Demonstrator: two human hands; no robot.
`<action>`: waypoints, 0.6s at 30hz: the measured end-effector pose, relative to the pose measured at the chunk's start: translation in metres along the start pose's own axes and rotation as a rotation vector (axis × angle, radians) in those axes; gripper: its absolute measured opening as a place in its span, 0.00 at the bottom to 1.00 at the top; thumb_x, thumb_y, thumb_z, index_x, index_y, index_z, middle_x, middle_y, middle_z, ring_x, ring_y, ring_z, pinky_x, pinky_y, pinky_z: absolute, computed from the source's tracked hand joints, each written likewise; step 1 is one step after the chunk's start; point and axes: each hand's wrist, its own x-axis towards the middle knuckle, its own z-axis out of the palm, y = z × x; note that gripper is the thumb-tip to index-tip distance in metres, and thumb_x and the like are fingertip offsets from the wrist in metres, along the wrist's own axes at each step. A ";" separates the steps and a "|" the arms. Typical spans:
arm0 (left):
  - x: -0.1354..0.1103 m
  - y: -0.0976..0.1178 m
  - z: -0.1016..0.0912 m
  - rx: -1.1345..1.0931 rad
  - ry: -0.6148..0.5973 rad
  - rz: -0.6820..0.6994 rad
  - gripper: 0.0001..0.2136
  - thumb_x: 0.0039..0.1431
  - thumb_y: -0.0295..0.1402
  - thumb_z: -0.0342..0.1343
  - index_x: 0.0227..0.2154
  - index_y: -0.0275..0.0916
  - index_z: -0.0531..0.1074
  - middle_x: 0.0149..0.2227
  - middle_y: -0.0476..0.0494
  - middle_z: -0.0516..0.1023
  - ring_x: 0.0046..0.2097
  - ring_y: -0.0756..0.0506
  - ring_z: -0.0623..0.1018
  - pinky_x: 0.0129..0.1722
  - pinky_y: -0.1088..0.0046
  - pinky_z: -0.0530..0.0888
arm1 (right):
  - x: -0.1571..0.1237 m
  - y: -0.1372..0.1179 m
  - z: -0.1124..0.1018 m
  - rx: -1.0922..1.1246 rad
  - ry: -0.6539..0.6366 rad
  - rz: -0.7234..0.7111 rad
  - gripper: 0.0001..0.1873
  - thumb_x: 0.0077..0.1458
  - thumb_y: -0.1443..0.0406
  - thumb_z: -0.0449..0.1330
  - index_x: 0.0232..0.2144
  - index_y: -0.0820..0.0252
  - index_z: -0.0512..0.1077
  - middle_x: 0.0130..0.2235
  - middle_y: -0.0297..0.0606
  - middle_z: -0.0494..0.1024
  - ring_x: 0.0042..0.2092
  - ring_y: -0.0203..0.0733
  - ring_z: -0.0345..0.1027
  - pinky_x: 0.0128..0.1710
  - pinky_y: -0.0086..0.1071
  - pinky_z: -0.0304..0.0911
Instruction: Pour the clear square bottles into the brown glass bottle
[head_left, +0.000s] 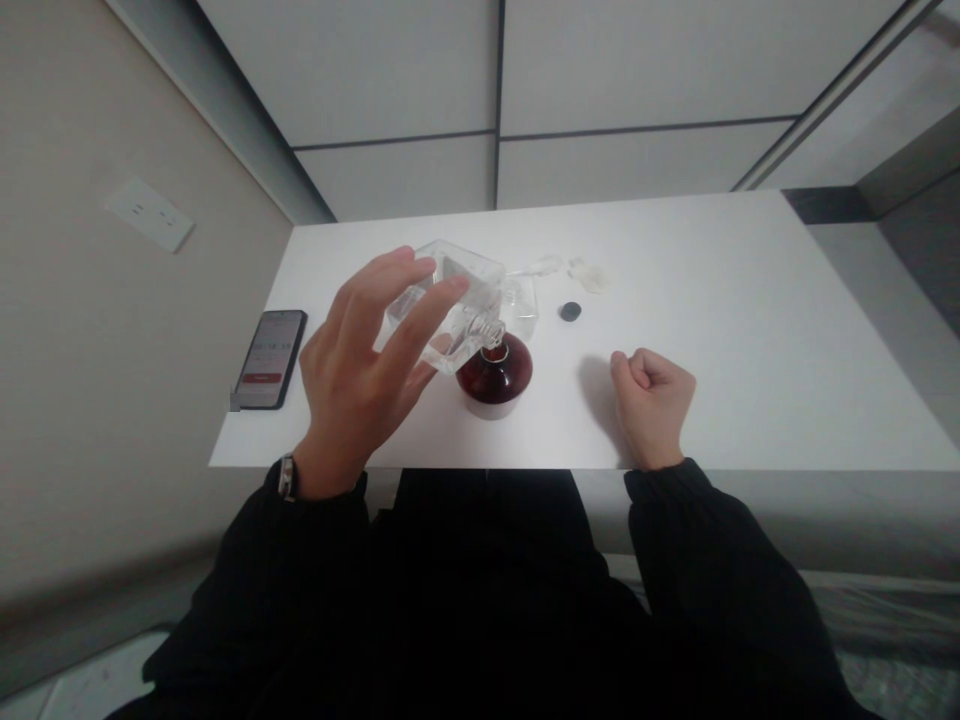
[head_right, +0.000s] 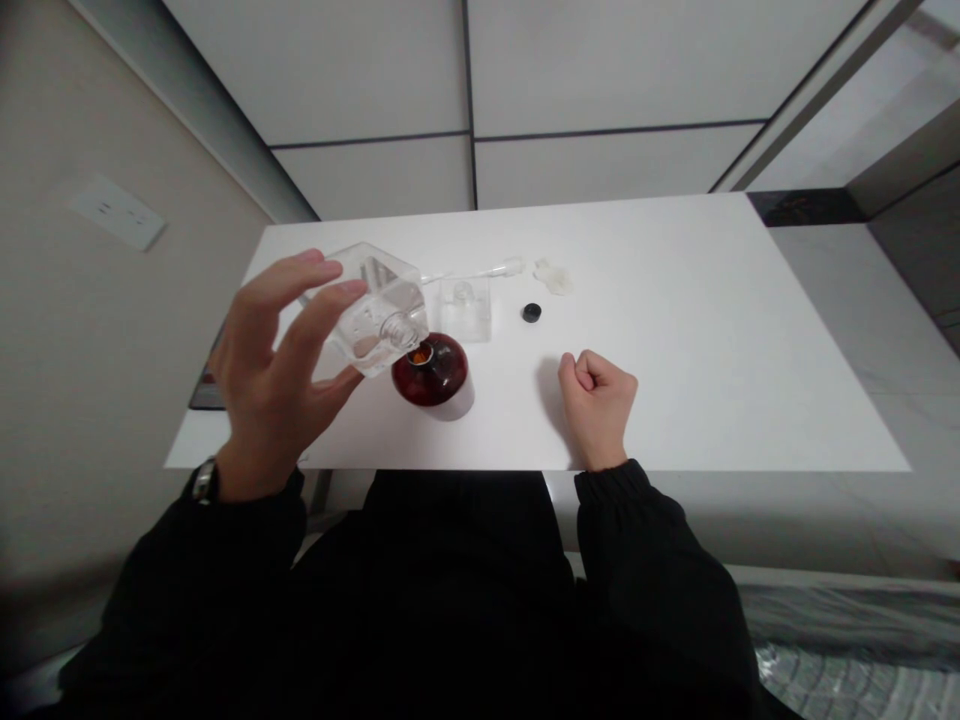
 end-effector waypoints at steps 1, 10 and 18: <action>0.000 0.000 0.000 -0.002 0.001 -0.003 0.23 0.72 0.32 0.60 0.67 0.48 0.67 0.61 0.40 0.79 0.66 0.37 0.78 0.65 0.53 0.80 | 0.000 0.000 0.000 0.002 -0.001 0.001 0.25 0.55 0.62 0.59 0.18 0.52 0.45 0.20 0.24 0.45 0.25 0.32 0.41 0.28 0.34 0.41; -0.001 0.000 0.001 0.009 0.001 -0.009 0.26 0.70 0.30 0.61 0.68 0.50 0.65 0.61 0.40 0.78 0.66 0.37 0.77 0.66 0.54 0.80 | 0.000 0.001 0.000 0.000 0.010 -0.003 0.25 0.54 0.62 0.59 0.18 0.52 0.45 0.19 0.24 0.45 0.25 0.32 0.41 0.28 0.34 0.41; -0.003 0.001 0.000 -0.092 -0.048 -0.095 0.28 0.70 0.31 0.61 0.68 0.58 0.63 0.63 0.43 0.76 0.69 0.36 0.74 0.70 0.51 0.76 | 0.000 0.000 0.000 0.003 0.003 -0.004 0.25 0.55 0.62 0.59 0.18 0.52 0.45 0.19 0.24 0.45 0.25 0.31 0.41 0.29 0.34 0.41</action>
